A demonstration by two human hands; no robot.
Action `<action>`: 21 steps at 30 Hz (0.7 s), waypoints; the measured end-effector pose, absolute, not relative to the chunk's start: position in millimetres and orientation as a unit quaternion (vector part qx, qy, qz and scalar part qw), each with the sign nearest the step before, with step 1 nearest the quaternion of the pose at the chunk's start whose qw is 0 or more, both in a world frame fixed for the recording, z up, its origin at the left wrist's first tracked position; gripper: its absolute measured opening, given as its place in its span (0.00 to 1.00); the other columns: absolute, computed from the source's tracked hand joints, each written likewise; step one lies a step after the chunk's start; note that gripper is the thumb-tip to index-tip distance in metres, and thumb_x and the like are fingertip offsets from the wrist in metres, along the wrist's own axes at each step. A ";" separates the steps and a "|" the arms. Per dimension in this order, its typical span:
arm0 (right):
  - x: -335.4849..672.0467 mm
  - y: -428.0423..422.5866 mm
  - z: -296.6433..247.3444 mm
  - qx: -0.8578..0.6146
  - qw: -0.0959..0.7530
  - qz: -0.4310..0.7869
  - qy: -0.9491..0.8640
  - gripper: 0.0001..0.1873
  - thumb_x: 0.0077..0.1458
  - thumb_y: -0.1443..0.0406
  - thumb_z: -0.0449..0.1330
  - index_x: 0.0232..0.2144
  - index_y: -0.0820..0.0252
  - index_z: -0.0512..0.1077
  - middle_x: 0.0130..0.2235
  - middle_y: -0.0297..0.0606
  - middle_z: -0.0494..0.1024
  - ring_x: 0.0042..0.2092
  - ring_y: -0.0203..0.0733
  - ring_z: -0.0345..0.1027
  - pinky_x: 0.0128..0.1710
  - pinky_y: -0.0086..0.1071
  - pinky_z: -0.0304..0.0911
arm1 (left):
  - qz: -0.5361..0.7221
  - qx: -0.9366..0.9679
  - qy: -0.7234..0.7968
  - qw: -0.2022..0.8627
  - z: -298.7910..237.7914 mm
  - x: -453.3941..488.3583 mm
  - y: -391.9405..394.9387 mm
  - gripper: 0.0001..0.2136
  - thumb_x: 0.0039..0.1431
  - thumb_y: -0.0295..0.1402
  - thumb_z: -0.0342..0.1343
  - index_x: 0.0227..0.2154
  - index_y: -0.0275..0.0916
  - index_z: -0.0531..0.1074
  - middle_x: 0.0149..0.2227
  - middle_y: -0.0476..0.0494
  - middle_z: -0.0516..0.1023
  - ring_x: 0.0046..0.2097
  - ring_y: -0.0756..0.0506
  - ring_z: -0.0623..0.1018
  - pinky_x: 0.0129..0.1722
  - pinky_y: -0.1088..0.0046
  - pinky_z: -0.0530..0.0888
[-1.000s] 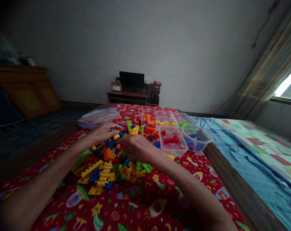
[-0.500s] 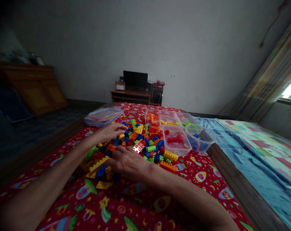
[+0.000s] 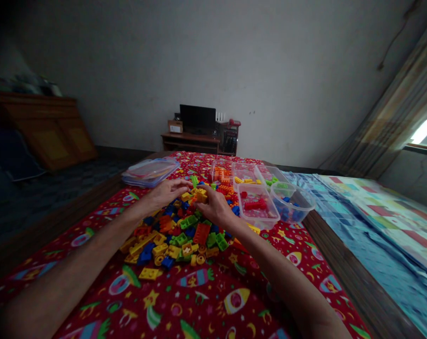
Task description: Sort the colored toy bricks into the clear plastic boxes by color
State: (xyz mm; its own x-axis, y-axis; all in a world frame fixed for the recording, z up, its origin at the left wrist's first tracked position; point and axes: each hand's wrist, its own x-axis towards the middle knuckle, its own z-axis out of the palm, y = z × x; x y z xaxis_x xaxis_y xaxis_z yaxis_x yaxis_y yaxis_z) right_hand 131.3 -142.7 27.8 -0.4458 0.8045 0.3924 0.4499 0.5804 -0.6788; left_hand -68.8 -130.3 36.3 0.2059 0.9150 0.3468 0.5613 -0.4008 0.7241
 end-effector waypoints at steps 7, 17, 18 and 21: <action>123.6 -138.5 18.5 -0.347 0.388 0.348 -0.780 0.18 0.50 0.57 0.60 0.40 0.63 0.72 0.28 0.32 0.72 0.27 0.33 0.62 0.26 0.25 0.57 | 0.432 0.729 0.471 0.246 34.2 -40.4 -145.8 0.21 0.55 0.43 0.51 0.47 0.35 0.71 0.38 0.40 0.79 0.38 0.43 0.80 0.35 0.69 0.77; 177.1 -94.1 62.0 -0.495 0.386 0.085 -0.774 0.09 0.49 0.63 0.57 0.29 0.64 0.74 0.27 0.36 0.75 0.29 0.35 0.66 0.28 0.26 0.56 | 0.445 0.717 0.522 0.124 44.2 -61.6 -140.9 0.18 0.58 0.39 0.46 0.46 0.35 0.73 0.43 0.40 0.78 0.41 0.43 0.78 0.37 0.69 0.77; 185.6 -81.1 66.3 -0.521 0.371 0.056 -0.767 0.10 0.49 0.63 0.57 0.30 0.64 0.75 0.28 0.38 0.77 0.29 0.36 0.67 0.28 0.26 0.57 | 0.442 0.715 0.527 0.124 45.3 -64.0 -140.6 0.18 0.58 0.39 0.46 0.45 0.36 0.73 0.44 0.40 0.78 0.41 0.43 0.78 0.36 0.69 0.77; 207.7 -42.4 76.1 -0.599 0.303 -0.015 -0.741 0.11 0.50 0.66 0.56 0.32 0.66 0.76 0.31 0.44 0.79 0.32 0.40 0.70 0.31 0.28 0.59 | 0.432 0.709 0.538 0.144 43.9 -68.0 -138.2 0.19 0.57 0.37 0.45 0.45 0.35 0.73 0.45 0.40 0.78 0.38 0.44 0.79 0.33 0.71 0.77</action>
